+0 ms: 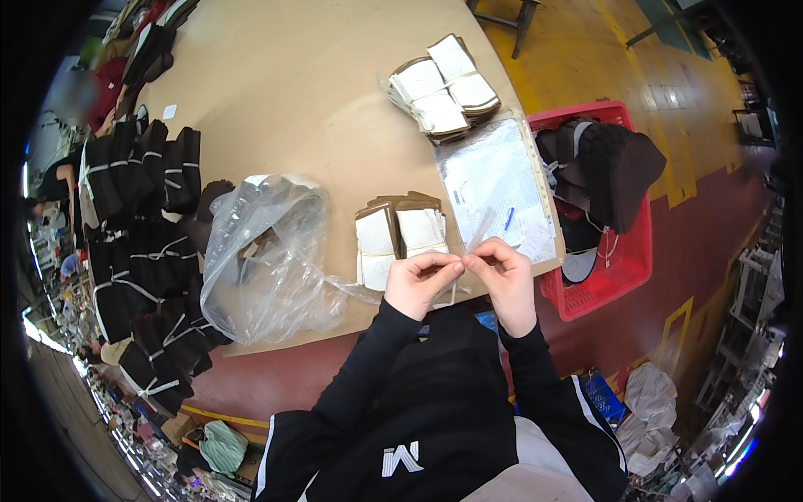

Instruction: The person removes small rectangular items from a plastic bag, marks them with a pen, and ties them into bundles with rubber bands. The person then places the bundles into a plastic bag and sets them on a nearby cart. The person repeats this process with additional items.

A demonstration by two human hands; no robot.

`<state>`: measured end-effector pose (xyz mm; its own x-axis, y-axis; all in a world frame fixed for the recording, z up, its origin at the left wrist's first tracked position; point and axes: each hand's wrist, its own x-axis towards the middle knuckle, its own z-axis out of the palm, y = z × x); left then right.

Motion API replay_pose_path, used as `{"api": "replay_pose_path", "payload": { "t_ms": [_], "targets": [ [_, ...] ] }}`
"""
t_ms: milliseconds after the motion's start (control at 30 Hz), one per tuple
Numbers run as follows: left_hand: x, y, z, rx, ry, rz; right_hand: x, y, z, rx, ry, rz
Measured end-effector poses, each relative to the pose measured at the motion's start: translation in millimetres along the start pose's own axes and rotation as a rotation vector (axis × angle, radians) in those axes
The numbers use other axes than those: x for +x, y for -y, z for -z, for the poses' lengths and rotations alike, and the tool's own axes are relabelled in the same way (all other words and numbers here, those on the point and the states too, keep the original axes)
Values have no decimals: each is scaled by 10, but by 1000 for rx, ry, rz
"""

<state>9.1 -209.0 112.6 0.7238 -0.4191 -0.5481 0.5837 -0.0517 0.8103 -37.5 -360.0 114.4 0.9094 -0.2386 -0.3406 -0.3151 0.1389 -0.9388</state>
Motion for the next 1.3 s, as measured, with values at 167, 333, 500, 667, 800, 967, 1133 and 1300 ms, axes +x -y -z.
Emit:
{"api": "replay_pose_path", "payload": {
  "t_ms": [167, 333, 500, 667, 800, 967, 1133, 1300],
  "targets": [
    [-36, 33, 29, 72, -112, -127, 35, 6, -71, -120, -20, 17],
    [-10, 221, 205, -512, -78, 19, 46, -70, -96, 124, 77, -91],
    [-23, 128, 924, -919, -152, -1, 95, 104, 68, 810, -194, -282],
    [-456, 71, 2480, -246, -1133, -299, 230, -94, 1452, 988, -310, 139],
    [-867, 430, 3383, -38, -1058, -369, 310, -210, 1678, 673, -407, 98],
    [-517, 441, 2769, 1284, -1093, -370, 566, -836, 1417, -537, -589, 173],
    [-249, 780, 1808, 1262, -892, -498, 365, -773, 283, -1084, -35, 325],
    [164, 1108, 1456, 1144, -404, -367, 423, -1103, -179, -1222, 272, 460]
  ]
}}
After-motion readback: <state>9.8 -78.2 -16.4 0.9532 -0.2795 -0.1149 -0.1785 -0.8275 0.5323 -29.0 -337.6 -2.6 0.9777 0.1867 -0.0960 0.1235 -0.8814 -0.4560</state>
